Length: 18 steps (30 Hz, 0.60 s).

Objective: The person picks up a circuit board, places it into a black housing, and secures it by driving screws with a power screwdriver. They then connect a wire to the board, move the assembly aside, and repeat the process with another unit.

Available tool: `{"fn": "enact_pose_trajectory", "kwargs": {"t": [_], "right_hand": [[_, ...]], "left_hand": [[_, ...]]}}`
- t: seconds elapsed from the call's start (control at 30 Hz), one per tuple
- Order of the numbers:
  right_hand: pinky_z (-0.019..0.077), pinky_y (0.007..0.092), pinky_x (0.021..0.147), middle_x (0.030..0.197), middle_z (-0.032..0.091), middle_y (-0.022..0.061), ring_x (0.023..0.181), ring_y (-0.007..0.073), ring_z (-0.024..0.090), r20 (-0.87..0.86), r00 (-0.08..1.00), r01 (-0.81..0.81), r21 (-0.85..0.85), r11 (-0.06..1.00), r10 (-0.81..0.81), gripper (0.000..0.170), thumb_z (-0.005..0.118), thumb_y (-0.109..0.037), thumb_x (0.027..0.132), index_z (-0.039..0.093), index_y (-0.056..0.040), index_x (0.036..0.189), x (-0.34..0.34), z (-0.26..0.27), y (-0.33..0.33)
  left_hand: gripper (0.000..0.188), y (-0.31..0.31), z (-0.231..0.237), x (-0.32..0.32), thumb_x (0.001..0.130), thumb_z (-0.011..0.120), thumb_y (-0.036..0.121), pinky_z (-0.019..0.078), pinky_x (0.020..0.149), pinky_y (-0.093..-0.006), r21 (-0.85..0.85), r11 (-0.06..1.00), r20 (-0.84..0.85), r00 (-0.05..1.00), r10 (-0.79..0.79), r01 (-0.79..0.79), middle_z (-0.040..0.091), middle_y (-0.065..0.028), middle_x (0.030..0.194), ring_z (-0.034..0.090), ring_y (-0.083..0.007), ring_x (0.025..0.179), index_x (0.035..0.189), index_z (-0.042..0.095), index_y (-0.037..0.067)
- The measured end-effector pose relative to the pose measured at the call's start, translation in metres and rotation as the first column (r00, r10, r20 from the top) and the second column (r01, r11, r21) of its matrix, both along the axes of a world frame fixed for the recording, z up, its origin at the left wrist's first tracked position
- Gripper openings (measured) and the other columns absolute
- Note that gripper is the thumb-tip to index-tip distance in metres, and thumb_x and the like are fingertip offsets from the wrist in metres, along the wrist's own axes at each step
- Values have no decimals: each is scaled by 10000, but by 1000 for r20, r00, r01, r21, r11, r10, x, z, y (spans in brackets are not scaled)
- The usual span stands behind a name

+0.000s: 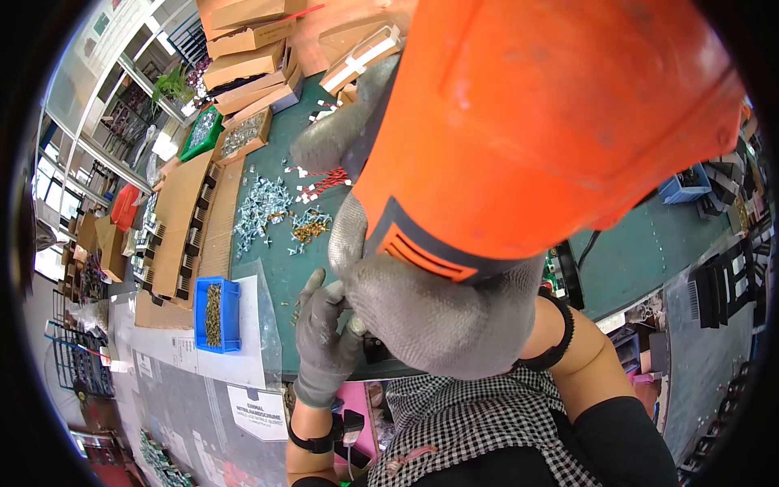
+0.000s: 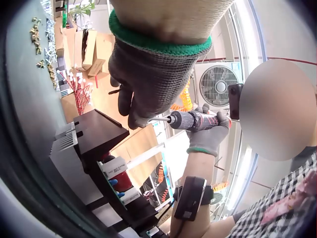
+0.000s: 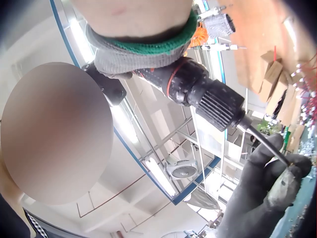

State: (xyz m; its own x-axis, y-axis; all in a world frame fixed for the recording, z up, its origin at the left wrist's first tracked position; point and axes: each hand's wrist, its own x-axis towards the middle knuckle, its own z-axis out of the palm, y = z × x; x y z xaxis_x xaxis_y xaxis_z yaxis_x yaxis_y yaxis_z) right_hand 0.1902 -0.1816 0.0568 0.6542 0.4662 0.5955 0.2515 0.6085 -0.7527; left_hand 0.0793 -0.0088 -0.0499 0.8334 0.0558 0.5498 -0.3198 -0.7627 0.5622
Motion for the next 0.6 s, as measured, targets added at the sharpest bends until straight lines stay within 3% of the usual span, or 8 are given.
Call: {"fn": "enact_pose_trajectory", "kwargs": {"t": [0.17, 0.37, 0.47, 0.6], "right_hand": [[540, 300, 734, 1068, 626, 99, 832, 141, 627, -5, 999, -33, 18, 999, 33, 477, 641, -7, 768, 503, -1, 1225, 1, 0, 3], [536, 296, 748, 1051, 630, 83, 853, 135, 622, -21, 998, -63, 8, 998, 63, 440, 635, 28, 773, 529, 1, 1200, -2, 2, 4], [534, 294, 756, 1042, 632, 76, 864, 132, 620, -38, 997, -73, -10, 997, 72, 423, 632, 45, 775, 543, 2, 1187, -3, 1, 6], [532, 291, 766, 1031, 634, 65, 878, 127, 617, -96, 995, -43, -94, 995, 34, 402, 628, 68, 779, 560, 3, 1170, -3, -4, 14]], "left_hand": [[297, -1, 1, -2, 872, 661, 214, 300, 1094, -469, -24, 999, 29, 999, 30, -29, 687, -27, 826, 668, -230, 803, 1113, 582, 59], [285, 1, 1, -6, 841, 689, 198, 301, 1097, -461, 121, 992, 5, 999, 43, -43, 681, -7, 815, 645, -217, 798, 1088, 595, 92], [313, 1, 1, -3, 814, 720, 224, 300, 1100, -456, 119, 991, 90, 995, 46, -57, 679, 3, 812, 635, -213, 792, 1075, 596, 102], [363, -1, -4, -5, 780, 749, 287, 291, 1095, -496, 39, 991, 71, 990, 123, -126, 675, 6, 858, 624, -205, 835, 1067, 603, 118]]}}
